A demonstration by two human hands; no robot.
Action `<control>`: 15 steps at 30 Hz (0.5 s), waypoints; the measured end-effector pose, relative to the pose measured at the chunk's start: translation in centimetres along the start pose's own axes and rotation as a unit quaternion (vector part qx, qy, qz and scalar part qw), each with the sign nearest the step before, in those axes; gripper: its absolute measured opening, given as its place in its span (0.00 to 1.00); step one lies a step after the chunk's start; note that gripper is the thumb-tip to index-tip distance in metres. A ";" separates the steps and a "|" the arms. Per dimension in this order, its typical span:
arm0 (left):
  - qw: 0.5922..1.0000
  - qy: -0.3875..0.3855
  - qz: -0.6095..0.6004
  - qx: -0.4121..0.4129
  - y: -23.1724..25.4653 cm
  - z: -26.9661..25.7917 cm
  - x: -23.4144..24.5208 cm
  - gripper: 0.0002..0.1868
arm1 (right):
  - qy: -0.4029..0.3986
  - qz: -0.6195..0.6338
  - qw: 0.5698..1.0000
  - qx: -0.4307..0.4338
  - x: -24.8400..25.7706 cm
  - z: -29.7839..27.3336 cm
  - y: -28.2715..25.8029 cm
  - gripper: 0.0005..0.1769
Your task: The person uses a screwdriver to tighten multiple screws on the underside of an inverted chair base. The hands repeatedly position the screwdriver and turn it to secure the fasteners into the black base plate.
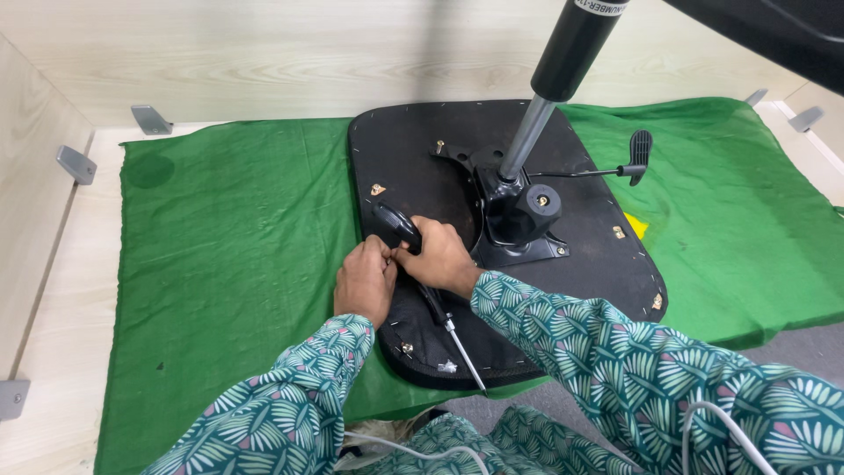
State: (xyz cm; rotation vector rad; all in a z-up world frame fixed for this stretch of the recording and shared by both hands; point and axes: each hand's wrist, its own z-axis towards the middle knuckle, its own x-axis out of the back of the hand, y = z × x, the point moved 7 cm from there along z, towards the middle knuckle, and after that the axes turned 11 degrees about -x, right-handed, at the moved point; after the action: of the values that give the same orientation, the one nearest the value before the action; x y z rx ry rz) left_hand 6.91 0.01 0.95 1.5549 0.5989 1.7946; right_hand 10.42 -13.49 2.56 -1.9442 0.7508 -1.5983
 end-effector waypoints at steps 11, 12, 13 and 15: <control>0.999 -0.022 -0.025 0.015 0.6 -0.1 0.4 0.09 | 0.013 0.022 1.000 0.010 -0.6 0.5 0.8 0.11; 0.999 -0.021 -0.027 0.018 0.4 -0.1 0.3 0.08 | 0.017 0.022 1.000 0.013 -0.5 0.5 0.7 0.10; 0.999 -0.019 -0.022 0.013 0.3 -0.1 0.2 0.08 | 0.021 0.023 0.999 0.016 -0.5 0.4 0.6 0.10; 1.000 -0.018 -0.013 0.004 0.2 0.0 0.1 0.08 | 0.023 0.024 0.999 0.012 -0.4 0.3 0.6 0.10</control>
State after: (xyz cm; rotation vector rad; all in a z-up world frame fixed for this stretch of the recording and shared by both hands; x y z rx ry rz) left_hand 6.83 -0.03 1.12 1.5739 0.6074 1.7431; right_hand 10.64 -13.64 1.81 -1.8650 0.7856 -1.6203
